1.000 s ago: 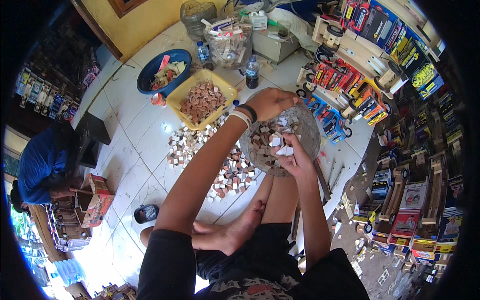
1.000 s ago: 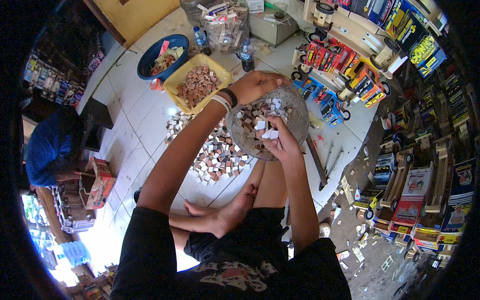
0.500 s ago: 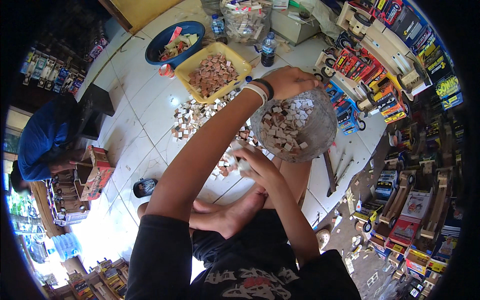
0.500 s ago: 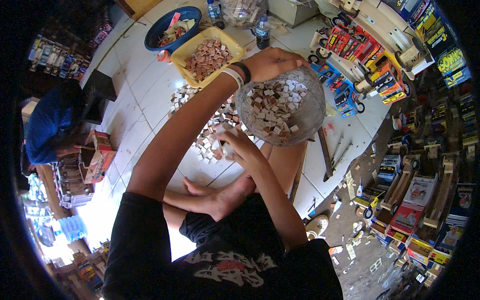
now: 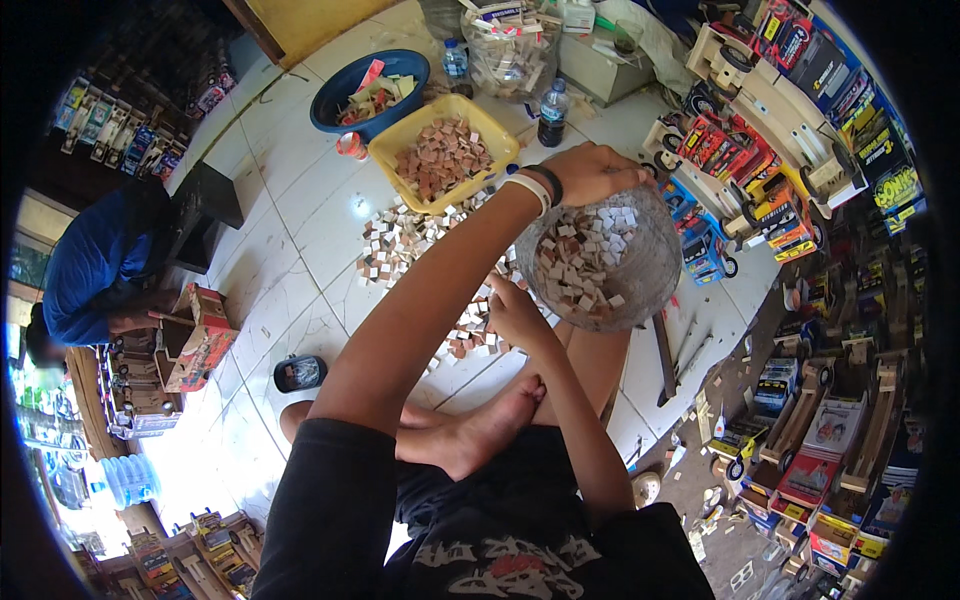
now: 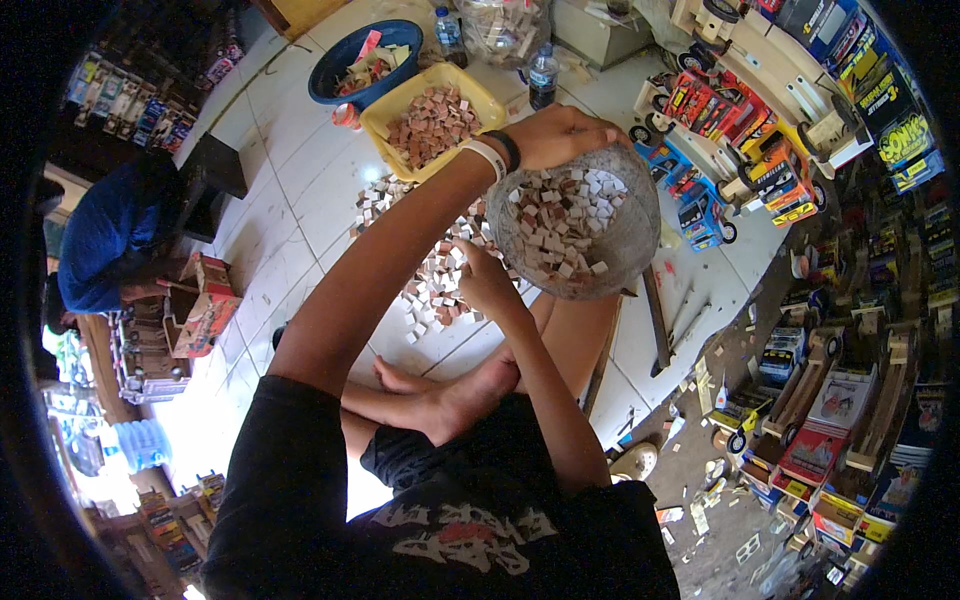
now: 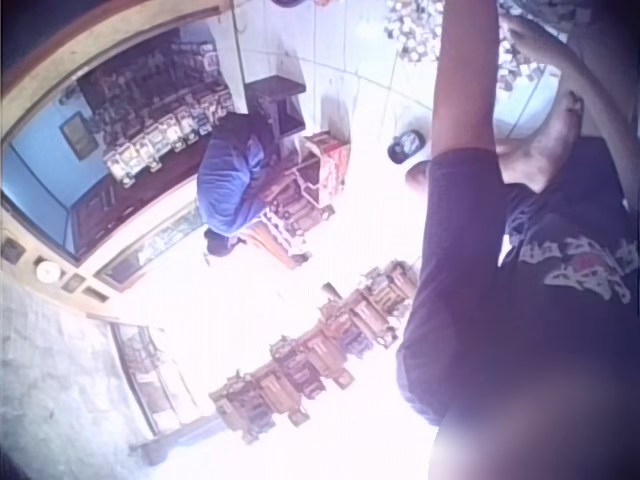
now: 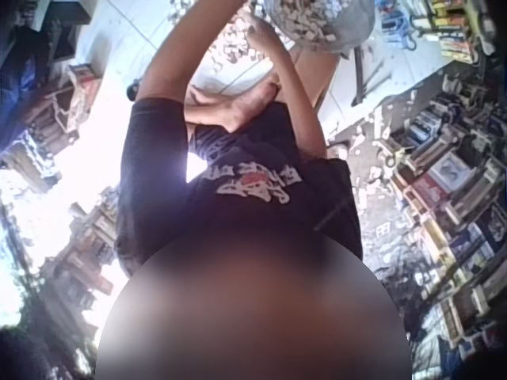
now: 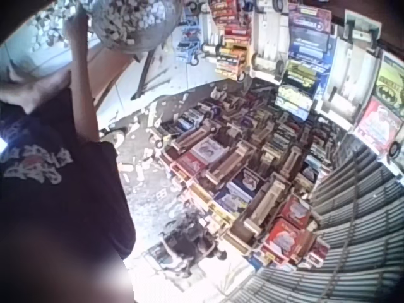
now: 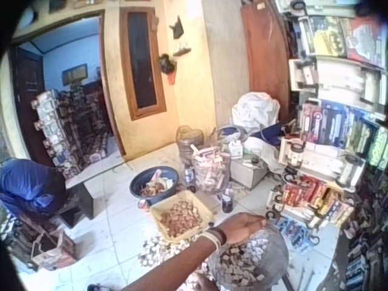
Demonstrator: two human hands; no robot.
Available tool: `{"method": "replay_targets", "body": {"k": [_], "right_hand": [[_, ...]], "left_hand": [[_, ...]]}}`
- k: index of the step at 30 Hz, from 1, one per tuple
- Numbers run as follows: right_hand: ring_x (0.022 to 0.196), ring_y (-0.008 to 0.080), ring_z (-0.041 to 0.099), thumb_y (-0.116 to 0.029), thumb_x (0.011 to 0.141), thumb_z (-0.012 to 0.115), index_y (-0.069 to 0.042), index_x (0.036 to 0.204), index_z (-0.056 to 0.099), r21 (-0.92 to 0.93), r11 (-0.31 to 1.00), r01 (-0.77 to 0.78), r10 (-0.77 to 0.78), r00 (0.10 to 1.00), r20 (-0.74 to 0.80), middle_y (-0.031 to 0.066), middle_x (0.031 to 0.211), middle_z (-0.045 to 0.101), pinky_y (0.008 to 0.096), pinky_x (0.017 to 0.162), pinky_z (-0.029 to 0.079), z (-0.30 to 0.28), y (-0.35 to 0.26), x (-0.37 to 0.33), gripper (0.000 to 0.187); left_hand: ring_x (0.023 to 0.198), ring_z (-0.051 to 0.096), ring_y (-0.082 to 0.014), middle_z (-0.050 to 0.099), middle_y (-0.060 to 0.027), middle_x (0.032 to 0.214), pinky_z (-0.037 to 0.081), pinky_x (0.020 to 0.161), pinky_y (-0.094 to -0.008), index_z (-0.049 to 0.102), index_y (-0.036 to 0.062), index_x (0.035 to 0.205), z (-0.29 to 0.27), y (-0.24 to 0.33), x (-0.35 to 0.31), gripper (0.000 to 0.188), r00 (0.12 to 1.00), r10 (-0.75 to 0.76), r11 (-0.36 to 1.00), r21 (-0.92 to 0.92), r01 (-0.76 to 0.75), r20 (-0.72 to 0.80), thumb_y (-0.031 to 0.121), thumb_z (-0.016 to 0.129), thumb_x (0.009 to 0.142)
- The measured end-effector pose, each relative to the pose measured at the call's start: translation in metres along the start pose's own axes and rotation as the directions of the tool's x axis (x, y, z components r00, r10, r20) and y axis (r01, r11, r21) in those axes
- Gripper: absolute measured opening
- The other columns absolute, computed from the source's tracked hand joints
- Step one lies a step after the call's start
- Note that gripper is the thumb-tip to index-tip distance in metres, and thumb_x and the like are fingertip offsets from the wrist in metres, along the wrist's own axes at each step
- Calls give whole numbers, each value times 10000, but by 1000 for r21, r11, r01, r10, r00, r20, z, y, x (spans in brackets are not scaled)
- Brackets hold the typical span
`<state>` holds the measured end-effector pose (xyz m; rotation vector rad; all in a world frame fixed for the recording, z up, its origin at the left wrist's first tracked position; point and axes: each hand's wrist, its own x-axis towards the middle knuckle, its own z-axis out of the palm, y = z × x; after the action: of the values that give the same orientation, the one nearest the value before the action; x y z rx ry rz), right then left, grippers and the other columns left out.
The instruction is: The person sits on the floor and uses a hammer to drive nails into small wooden blocks, then places the finished pieces into a large plastic bottle. The person also sorts and gathers loose blocks from the floor into a yellow tray.
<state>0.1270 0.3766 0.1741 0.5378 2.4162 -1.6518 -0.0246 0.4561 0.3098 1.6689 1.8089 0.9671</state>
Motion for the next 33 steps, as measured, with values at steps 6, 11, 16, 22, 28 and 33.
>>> {"method": "replay_targets", "body": {"k": [6,11,16,22,28,33], "right_hand": [[946,251,754,-73,978,620,10,1216,690,6,979,205,-195,939,-285,201,1104,754,395,811,586,-76,-32,-88,262],[1121,459,642,-129,959,605,-2,1204,648,-431,889,153,-329,868,-371,284,1183,673,516,979,504,-115,1,-61,279],[1197,418,648,-332,918,662,-46,1309,645,-779,615,-122,-275,893,-356,242,1285,674,491,1053,505,-129,23,75,485],[1209,384,656,-389,809,749,-74,1288,674,-771,636,-6,-103,990,-92,214,1310,681,462,1063,510,-139,15,139,578],[1220,351,664,-447,699,837,-103,1267,702,-777,612,150,-94,989,116,187,1336,689,433,1072,514,-124,30,87,677],[1030,333,750,-389,537,899,-105,1215,701,-829,552,94,247,931,270,122,1094,780,447,969,575,-119,31,73,761]], "left_hand": [[1216,682,-307,735,-169,1302,470,1094,-380,753,135,1299,-10,-3,7,499,998,-31,999,27,29,48,501,487,1090],[1202,693,-287,738,-147,1309,479,1082,-368,751,144,1308,-6,-11,14,442,997,48,999,-19,-47,62,435,493,1096],[1210,689,-311,734,-132,1322,480,1093,-382,742,145,1310,1,-9,5,419,993,80,997,15,-82,81,388,472,1101],[1232,667,-359,707,-147,1359,482,1102,-417,737,147,1305,0,-6,-17,448,988,154,986,65,-155,25,387,405,1124],[1146,675,-404,721,-188,1286,513,1027,-436,750,145,1269,15,0,-31,455,986,151,985,96,-143,-75,356,371,1134],[972,686,-433,734,-241,1081,523,914,-480,763,136,1233,18,0,-33,457,968,206,976,104,-192,-145,354,374,1128]]}}
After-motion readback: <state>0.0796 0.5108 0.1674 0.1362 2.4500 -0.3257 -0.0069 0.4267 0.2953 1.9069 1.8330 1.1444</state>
